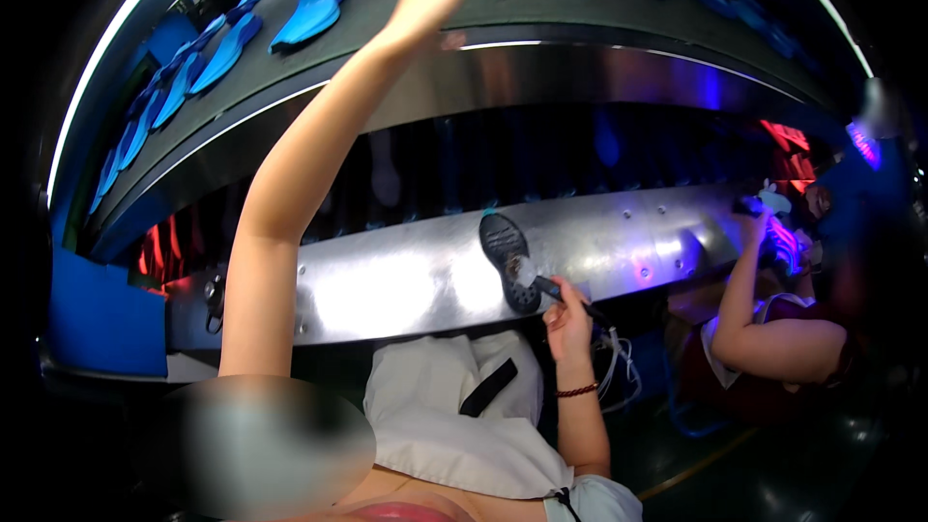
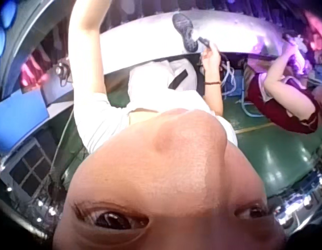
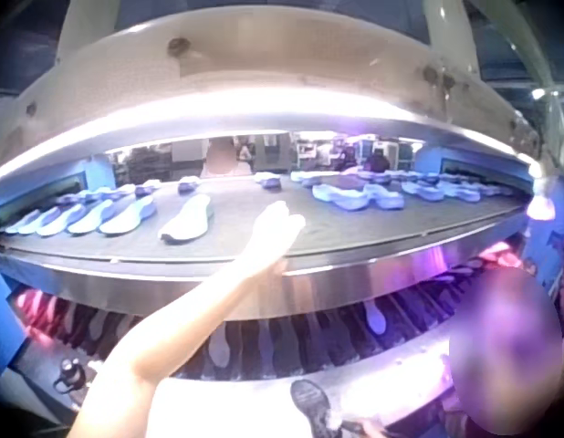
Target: The person uses a small brush to scrub the soles of blue plastic slippers on a factory assembly line. They repeatedly pick up a slipper, scrub the bottom surface, and place it back on the conveyor belt.
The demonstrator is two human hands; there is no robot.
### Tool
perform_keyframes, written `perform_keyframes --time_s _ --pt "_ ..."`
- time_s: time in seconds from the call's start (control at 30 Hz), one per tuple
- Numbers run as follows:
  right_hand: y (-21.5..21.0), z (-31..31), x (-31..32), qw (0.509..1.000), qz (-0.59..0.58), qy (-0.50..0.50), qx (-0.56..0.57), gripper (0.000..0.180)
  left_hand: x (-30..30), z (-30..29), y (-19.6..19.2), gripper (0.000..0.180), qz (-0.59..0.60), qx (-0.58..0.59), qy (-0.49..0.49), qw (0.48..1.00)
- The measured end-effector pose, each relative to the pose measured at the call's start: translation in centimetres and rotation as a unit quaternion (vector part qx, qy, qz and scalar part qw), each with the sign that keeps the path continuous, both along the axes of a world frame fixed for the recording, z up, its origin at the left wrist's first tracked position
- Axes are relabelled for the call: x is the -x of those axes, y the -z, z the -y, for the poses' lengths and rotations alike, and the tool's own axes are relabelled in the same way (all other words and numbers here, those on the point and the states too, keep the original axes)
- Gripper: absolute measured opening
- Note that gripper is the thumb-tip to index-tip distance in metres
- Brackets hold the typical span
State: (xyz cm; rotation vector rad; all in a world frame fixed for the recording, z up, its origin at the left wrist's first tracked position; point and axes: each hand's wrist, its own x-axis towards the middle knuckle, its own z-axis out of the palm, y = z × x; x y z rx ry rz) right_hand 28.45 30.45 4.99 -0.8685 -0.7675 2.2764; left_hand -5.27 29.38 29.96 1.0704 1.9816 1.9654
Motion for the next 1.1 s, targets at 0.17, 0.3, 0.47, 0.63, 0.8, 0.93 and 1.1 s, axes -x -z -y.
perform_keyframes --time_s 0.17,0.3,0.47,0.63,0.8,0.93,1.1 --pt "-0.4 -0.3 0.5 1.0 -0.005 -0.014 -0.024 0.019 -0.7 -9.6 -2.6 0.068 -0.169 0.185 0.002 0.968" --pt "0.1 -0.3 0.1 0.999 0.006 -0.018 -0.027 0.019 1.8 -16.9 -3.9 0.07 -0.239 0.248 -0.055 0.937" --pt "1.7 -0.9 -0.5 0.999 0.03 -0.038 -0.006 0.02 6.1 -22.2 -1.5 0.068 -0.495 0.065 -0.174 0.849" --pt "0.9 -1.8 1.1 0.998 0.04 -0.054 -0.003 0.022 4.0 -20.6 -2.3 0.052 -0.462 0.375 -0.15 0.79" --pt "1.6 -2.7 1.7 0.997 0.04 -0.062 0.002 0.021 0.1 -22.2 -1.7 0.035 -0.472 0.312 -0.05 0.823" --pt "1.8 -2.3 1.4 0.997 0.017 -0.08 0.003 0.021 0.3 -22.1 -1.7 0.04 -0.561 0.149 0.091 0.809" --pt "0.9 -1.2 1.9 0.996 0.028 -0.078 -0.017 0.019 -0.9 -19.6 -1.9 0.038 -0.545 0.236 0.026 0.804"
